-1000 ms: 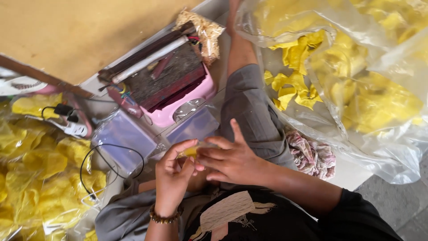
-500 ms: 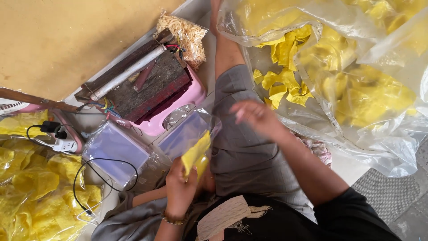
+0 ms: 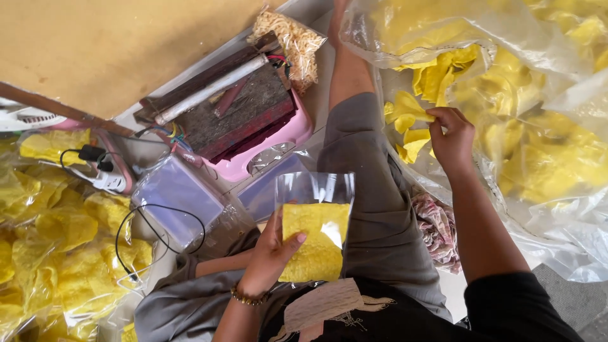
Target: Packaging individual yellow crackers into clear plastic bags while sitting on the floor.
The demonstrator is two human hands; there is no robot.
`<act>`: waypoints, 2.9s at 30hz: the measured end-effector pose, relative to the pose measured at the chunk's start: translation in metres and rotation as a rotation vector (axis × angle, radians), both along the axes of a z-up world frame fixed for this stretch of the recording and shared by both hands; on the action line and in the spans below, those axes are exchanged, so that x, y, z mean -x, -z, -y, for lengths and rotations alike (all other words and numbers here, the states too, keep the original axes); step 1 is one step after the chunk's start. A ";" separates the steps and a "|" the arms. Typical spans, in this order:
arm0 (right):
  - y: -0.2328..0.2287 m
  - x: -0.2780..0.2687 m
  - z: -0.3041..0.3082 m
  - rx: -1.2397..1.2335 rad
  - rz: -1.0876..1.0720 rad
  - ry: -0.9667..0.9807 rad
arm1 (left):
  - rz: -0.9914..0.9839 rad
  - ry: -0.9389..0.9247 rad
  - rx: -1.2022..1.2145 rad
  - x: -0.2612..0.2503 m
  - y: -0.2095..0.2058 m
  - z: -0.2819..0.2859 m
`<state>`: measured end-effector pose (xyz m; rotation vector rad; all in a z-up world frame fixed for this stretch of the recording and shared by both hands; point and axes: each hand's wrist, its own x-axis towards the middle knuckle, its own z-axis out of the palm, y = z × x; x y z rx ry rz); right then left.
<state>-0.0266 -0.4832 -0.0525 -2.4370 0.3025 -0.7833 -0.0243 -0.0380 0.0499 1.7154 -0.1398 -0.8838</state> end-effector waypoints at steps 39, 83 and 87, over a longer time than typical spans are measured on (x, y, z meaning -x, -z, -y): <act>-0.241 0.008 -0.135 0.135 -0.053 -0.895 | 0.376 0.294 -0.121 0.003 -0.069 -0.040; -0.205 -0.026 -0.169 -0.129 -0.255 -1.058 | 0.197 0.240 0.319 0.034 -0.059 -0.013; -0.193 -0.031 -0.163 -0.180 -0.251 -1.054 | 0.165 0.264 0.315 0.035 -0.059 -0.008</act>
